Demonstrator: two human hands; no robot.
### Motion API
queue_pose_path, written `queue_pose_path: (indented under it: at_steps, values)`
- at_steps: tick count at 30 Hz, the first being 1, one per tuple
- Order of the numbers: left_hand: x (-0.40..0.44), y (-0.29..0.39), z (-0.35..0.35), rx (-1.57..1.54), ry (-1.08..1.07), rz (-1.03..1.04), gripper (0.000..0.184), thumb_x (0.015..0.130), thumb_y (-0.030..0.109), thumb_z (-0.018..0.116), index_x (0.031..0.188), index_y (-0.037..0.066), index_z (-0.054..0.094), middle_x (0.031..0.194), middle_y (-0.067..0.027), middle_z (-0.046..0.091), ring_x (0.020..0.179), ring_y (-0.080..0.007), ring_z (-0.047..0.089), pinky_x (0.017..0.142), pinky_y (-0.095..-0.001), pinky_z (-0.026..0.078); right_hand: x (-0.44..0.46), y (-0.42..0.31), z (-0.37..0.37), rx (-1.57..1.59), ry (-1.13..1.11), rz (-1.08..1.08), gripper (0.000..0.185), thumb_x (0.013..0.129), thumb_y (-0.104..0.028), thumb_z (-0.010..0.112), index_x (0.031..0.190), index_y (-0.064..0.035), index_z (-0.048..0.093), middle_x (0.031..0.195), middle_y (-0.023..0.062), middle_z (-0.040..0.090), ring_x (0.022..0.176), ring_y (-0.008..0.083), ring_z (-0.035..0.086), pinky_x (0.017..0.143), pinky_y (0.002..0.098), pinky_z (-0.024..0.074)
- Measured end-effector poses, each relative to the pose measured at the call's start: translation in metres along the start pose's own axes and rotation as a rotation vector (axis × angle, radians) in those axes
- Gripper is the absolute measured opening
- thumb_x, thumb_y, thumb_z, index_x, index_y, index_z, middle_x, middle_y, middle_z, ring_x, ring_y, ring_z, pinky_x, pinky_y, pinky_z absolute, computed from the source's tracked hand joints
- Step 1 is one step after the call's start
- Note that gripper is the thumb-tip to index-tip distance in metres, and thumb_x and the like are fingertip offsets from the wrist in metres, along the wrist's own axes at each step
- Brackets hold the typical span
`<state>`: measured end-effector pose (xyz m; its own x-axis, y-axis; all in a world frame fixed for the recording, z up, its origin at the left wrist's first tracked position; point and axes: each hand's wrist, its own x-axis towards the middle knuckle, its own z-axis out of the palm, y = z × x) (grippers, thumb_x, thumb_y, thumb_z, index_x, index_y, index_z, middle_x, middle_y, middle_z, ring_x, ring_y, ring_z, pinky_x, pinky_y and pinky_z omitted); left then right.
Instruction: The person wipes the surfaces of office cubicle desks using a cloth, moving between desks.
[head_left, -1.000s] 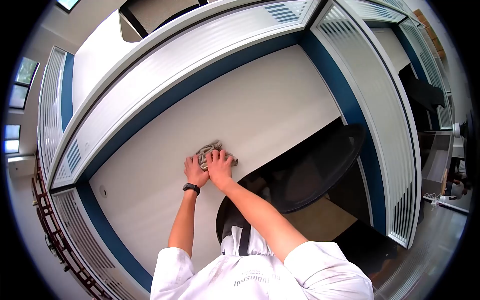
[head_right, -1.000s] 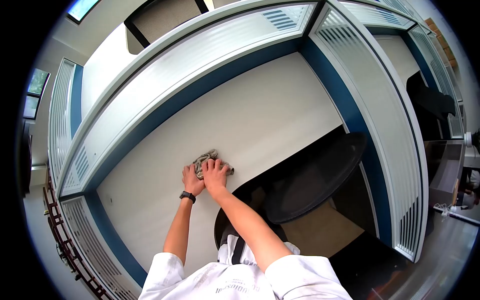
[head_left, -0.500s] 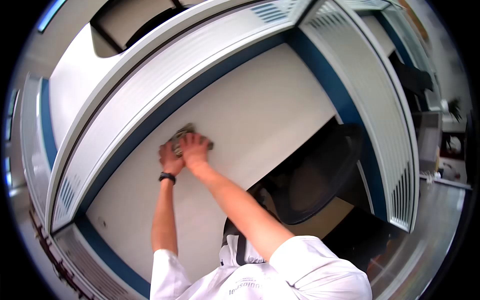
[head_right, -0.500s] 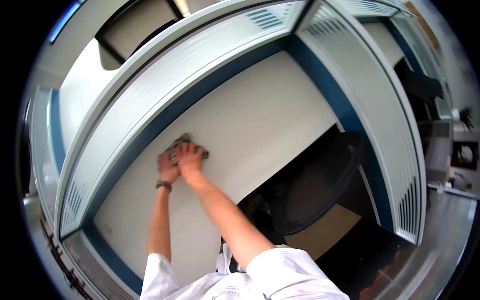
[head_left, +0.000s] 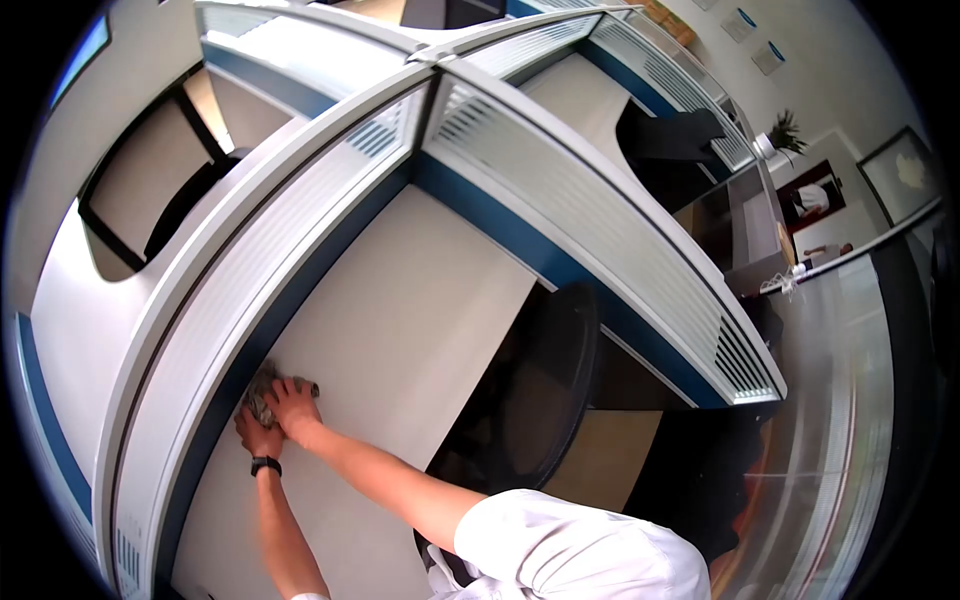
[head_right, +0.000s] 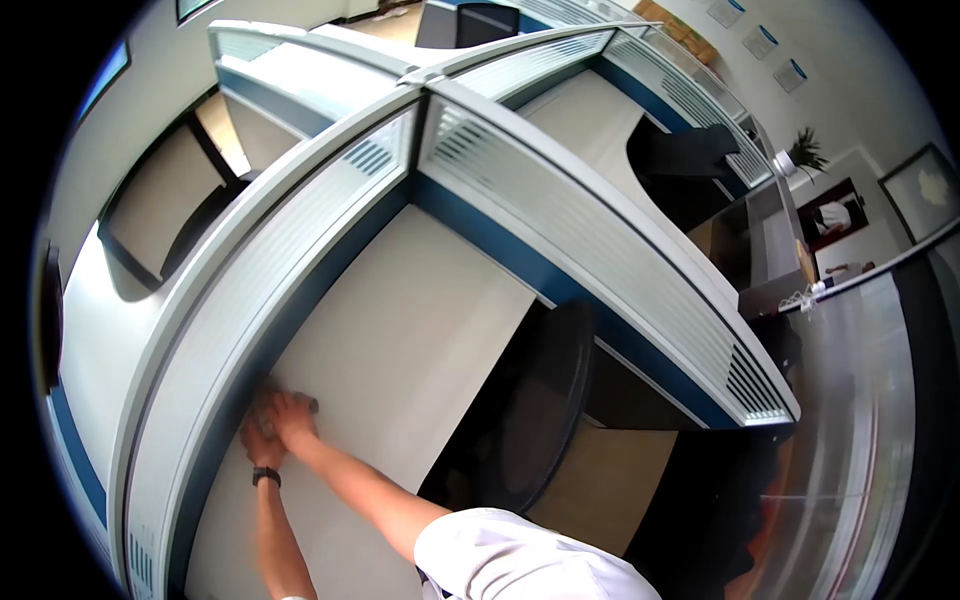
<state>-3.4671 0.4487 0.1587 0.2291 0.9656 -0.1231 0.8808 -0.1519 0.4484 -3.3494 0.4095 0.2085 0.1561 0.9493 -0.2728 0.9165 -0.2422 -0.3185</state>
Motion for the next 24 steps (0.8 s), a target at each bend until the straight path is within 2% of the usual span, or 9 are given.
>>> queue_pose_path:
  at_steps: [4,7,11,16,17,22,24]
  values:
    - [-0.045,0.044,0.004,-0.033,-0.153,-0.012,0.076,0.061,0.012,0.07,0.128,0.008,0.035,0.126,-0.0182,0.038,0.119,-0.0407,0.036,0.094,-0.0535,0.039,-0.053,0.036,0.008,-0.062,0.058,0.058,0.067,0.073,-0.034,0.068,0.132,-0.0165,0.041,0.132,0.0081,0.038,0.124,0.028,0.033,0.091,0.0503,0.0369]
    - [-0.077,0.058,0.033,0.015,-0.186,0.027,0.077,0.058,0.01,0.071,0.127,0.007,0.035,0.125,-0.0186,0.038,0.119,-0.0404,0.036,0.094,-0.0536,0.039,-0.093,0.067,0.017,-0.063,0.08,0.099,0.068,0.073,-0.035,0.068,0.132,-0.0154,0.04,0.131,0.0079,0.038,0.122,0.028,0.034,0.087,0.0494,0.0394]
    - [-0.126,0.094,0.06,0.061,-0.229,0.096,0.08,0.055,0.016,0.078,0.124,0.008,0.038,0.12,-0.0173,0.041,0.113,-0.0398,0.04,0.09,-0.0532,0.041,-0.156,0.106,0.018,-0.053,0.085,0.169,0.067,0.074,-0.035,0.067,0.131,-0.0152,0.039,0.13,0.0084,0.038,0.12,0.0289,0.036,0.086,0.0487,0.0401]
    - [-0.182,0.127,0.084,0.074,-0.216,0.126,0.073,0.057,0.016,0.077,0.12,0.008,0.04,0.117,-0.0176,0.042,0.111,-0.0408,0.041,0.088,-0.0532,0.041,-0.208,0.146,0.035,-0.049,0.118,0.181,0.058,0.079,-0.029,0.061,0.13,-0.0153,0.039,0.128,0.0095,0.039,0.119,0.0298,0.037,0.086,0.0479,0.0407]
    - [-0.188,0.13,0.088,0.075,-0.219,0.121,0.072,0.058,0.016,0.076,0.119,0.008,0.04,0.117,-0.0178,0.042,0.111,-0.0408,0.041,0.088,-0.0532,0.041,-0.215,0.151,0.038,-0.044,0.165,0.165,0.051,0.081,-0.025,0.058,0.128,-0.0152,0.041,0.126,0.0097,0.041,0.118,0.03,0.038,0.086,0.0471,0.0413]
    - [-0.193,0.127,0.098,0.074,-0.207,0.193,0.069,0.06,0.016,0.074,0.12,0.008,0.04,0.118,-0.0183,0.041,0.112,-0.041,0.04,0.088,-0.0534,0.04,-0.223,0.158,0.044,0.007,0.247,0.179,0.041,0.082,-0.022,0.055,0.121,-0.0142,0.046,0.122,0.0094,0.043,0.116,0.0301,0.04,0.085,0.0455,0.0423]
    - [-0.19,0.121,0.1,0.135,-0.259,0.147,0.075,0.066,0.028,0.075,0.126,0.005,0.035,0.122,-0.0198,0.039,0.115,-0.0415,0.038,0.09,-0.0557,0.039,-0.222,0.153,0.046,0.001,0.295,0.192,0.04,0.081,-0.023,0.056,0.119,-0.0144,0.047,0.12,0.0095,0.044,0.113,0.0304,0.041,0.083,0.0465,0.042]
